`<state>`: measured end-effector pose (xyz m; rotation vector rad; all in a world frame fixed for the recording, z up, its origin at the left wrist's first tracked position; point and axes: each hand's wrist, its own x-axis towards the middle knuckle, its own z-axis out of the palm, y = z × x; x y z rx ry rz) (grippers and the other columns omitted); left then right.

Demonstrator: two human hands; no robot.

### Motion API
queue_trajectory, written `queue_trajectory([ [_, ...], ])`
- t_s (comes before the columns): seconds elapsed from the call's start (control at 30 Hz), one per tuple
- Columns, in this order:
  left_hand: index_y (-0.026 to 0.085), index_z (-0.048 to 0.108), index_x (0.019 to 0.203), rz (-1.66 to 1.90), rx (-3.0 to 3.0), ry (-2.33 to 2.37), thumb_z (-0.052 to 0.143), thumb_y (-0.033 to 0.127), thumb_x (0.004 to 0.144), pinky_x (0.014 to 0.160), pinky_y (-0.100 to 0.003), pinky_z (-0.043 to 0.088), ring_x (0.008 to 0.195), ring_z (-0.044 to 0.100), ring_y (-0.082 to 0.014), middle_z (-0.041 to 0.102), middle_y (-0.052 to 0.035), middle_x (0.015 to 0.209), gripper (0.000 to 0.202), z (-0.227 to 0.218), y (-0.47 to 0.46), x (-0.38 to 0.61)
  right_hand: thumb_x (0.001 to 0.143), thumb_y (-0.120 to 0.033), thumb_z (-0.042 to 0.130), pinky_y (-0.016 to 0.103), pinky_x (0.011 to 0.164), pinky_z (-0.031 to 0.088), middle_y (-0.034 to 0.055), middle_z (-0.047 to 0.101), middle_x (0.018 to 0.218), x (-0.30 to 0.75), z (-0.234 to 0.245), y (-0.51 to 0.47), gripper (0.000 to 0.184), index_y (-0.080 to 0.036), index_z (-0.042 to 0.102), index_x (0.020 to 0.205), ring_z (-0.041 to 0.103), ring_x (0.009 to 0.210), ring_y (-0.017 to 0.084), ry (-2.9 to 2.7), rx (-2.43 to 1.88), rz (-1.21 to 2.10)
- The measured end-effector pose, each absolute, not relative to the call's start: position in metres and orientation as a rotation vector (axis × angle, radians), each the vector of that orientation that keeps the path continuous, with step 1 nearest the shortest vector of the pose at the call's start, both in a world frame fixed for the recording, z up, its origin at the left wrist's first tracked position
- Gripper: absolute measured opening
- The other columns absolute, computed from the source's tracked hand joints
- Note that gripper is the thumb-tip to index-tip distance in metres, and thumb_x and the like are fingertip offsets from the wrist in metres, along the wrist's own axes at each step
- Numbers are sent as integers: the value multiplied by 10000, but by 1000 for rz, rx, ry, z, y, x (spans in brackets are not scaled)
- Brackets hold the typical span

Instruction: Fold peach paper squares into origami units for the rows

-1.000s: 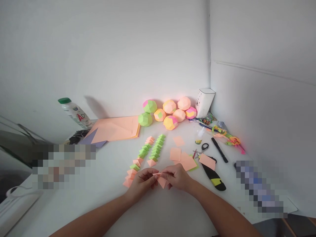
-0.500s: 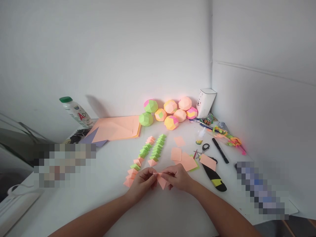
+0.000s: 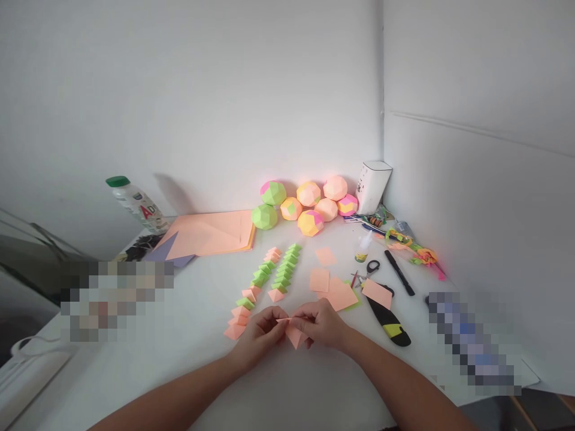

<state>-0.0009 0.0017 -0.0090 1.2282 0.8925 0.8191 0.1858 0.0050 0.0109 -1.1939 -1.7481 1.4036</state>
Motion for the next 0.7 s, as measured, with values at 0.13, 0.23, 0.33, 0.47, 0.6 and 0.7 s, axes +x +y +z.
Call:
queue_trajectory([
  [0.13,167,531,716,809,1224,921,616,394,762,494,-213,311,504,424,-90,490,42,568,247,-5,1,1,816,-455,584,177,358,429,-14,576,491,185,8,4,362,-127,661,684,609,386,130,-1791,-1205,1398],
  [0.23,166,538,699,811,1208,937,633,352,733,496,-216,314,500,424,-88,489,41,571,212,-2,1,2,829,-445,563,178,363,425,-15,584,454,186,5,4,355,-134,655,686,605,377,132,-1827,-1209,1388],
  [0.33,167,535,662,798,1208,975,639,325,708,481,-215,305,481,419,-89,485,42,542,195,0,1,2,830,-437,558,179,360,426,-16,582,449,186,6,4,341,-135,660,707,591,370,127,-1832,-1214,1398],
  [0.47,168,526,647,806,1207,993,617,303,715,466,-210,299,459,403,-86,476,49,501,176,-1,0,2,826,-435,566,164,346,401,-26,551,440,187,12,5,350,-137,638,657,558,351,105,-1835,-1197,1424],
  [0.6,174,498,646,877,1125,989,627,310,716,472,-213,325,447,406,-81,477,56,493,200,-1,0,1,823,-437,580,173,345,420,-27,548,448,192,13,9,344,-128,653,692,543,341,99,-1785,-1199,1456],
  [0.7,181,504,694,958,1070,935,618,346,745,505,-222,373,480,444,-88,501,50,554,208,-2,0,-1,821,-445,582,179,346,429,-24,561,450,194,10,11,345,-124,660,722,524,328,92,-1743,-1195,1477],
])
